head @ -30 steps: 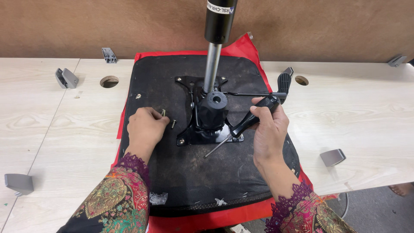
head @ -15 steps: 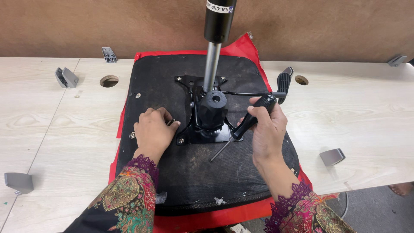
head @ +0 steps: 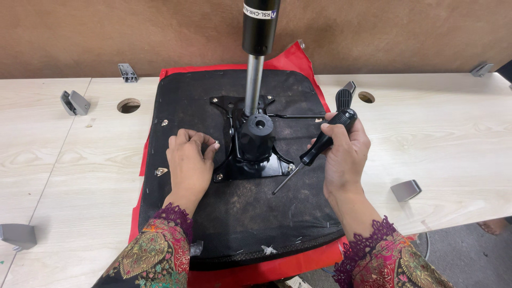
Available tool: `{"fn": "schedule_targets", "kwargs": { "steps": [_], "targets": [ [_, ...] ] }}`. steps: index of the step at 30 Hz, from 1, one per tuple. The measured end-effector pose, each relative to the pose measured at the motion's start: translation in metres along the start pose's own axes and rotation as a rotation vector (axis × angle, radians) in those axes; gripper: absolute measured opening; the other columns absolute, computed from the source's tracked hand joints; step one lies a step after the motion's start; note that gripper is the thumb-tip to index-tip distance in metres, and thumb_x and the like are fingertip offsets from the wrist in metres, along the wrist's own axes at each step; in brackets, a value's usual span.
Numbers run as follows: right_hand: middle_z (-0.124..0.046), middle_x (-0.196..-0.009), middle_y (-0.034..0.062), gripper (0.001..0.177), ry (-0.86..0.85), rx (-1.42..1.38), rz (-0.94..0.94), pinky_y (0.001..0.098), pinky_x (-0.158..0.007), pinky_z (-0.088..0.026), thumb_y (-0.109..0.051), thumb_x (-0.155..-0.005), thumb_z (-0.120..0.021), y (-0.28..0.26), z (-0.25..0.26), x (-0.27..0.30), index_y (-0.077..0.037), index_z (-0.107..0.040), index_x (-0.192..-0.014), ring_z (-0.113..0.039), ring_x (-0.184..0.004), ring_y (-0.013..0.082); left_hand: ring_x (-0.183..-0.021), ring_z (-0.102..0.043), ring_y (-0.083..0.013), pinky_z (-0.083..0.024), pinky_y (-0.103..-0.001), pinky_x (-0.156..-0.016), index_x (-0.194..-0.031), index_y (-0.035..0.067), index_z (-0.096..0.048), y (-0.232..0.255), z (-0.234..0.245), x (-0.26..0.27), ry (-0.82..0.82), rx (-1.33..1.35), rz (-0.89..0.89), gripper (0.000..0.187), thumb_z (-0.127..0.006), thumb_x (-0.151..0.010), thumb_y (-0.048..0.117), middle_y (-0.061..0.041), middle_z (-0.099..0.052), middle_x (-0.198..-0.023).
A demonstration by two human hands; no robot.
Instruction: The person uses a screwdriver to tighten screws on the underside of an office chair seat, securing the seat to its gas lift mechanism. The person works on multiple screws around the base of the seat.
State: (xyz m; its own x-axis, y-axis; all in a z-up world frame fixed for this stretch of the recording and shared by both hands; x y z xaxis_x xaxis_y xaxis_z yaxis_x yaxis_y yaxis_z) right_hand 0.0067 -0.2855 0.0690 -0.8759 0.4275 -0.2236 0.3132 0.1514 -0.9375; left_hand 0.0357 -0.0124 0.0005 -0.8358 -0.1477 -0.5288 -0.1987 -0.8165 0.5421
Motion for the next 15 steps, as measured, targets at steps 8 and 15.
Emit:
{"fn": "schedule_targets", "kwargs": {
  "steps": [8,15],
  "targets": [
    [-0.060,-0.082,0.0047,0.016,-0.001,-0.019,0.026,0.0299,-0.059,-0.058,-0.008,-0.090,-0.060,-0.007,0.010,-0.012,-0.002,-0.062,-0.105,-0.062,-0.062,0.0132,-0.078,-0.070,-0.0154,-0.056,-0.029,-0.070,-0.104,0.006,-0.069,0.034,0.034,0.000,0.070,0.558,0.132,0.011,-0.072,-0.093,0.010,-0.005,-0.072,-0.092],
    [-0.061,-0.086,0.0058,0.018,-0.011,-0.044,0.108,0.0312,-0.061,-0.060,-0.005,-0.092,-0.060,-0.018,0.028,-0.037,-0.001,-0.062,-0.109,-0.063,-0.066,0.0146,-0.081,-0.070,-0.0160,-0.055,-0.028,-0.076,-0.117,0.007,-0.072,0.099,0.057,0.018,0.164,0.509,-0.087,0.020,-0.068,-0.097,0.004,-0.009,-0.067,-0.094]
  ]
}}
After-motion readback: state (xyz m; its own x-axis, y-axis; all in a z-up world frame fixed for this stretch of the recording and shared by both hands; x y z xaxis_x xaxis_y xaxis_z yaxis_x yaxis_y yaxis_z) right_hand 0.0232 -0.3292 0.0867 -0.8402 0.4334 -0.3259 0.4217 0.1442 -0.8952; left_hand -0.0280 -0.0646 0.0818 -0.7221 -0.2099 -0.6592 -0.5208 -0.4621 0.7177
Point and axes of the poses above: each hand's wrist, its own x-axis away from the middle knuckle, its own z-axis out of the back of the hand, y = z × x, the point moved 4 cm from there along -x, towards the middle knuckle
